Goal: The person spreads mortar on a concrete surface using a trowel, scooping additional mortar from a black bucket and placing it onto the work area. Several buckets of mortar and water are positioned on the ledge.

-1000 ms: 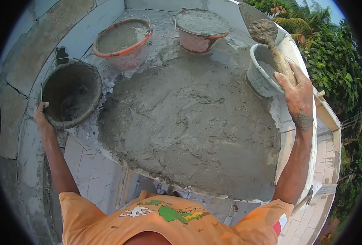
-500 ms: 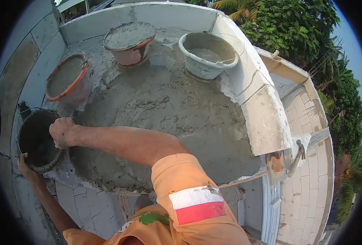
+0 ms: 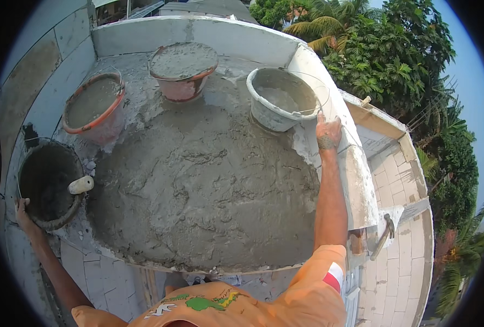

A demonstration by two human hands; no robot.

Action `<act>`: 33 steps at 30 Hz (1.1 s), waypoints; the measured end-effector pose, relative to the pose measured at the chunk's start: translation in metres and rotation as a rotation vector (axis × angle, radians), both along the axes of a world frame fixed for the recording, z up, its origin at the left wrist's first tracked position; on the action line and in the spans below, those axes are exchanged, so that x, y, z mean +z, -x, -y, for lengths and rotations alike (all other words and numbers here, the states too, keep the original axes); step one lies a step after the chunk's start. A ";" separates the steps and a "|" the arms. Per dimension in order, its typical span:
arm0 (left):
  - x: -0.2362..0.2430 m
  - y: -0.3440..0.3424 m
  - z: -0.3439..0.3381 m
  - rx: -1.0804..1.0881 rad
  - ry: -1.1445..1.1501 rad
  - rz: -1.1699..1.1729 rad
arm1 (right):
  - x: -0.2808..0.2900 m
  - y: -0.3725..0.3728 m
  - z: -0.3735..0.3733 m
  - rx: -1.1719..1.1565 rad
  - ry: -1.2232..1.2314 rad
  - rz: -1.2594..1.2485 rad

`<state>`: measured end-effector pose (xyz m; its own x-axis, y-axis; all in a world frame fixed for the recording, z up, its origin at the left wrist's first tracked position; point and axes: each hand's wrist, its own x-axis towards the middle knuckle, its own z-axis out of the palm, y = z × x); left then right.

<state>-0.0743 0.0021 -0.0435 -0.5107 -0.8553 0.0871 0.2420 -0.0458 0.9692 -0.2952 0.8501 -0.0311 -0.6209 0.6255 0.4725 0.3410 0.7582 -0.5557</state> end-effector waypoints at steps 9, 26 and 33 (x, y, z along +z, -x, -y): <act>-0.007 -0.014 0.025 0.015 0.071 0.030 | -0.001 0.044 0.074 0.265 0.223 -0.407; 0.010 -0.009 -0.019 0.043 0.076 0.036 | -0.034 0.053 0.117 0.378 -0.857 -0.178; 0.002 -0.014 -0.009 0.066 0.078 0.093 | 0.004 0.098 0.098 0.426 -0.810 -0.161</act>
<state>-0.0602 0.0111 -0.0415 -0.4626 -0.8797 0.1098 0.1514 0.0437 0.9875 -0.3931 0.7520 -0.0270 -0.6114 -0.1989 0.7659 -0.0909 0.9791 0.1817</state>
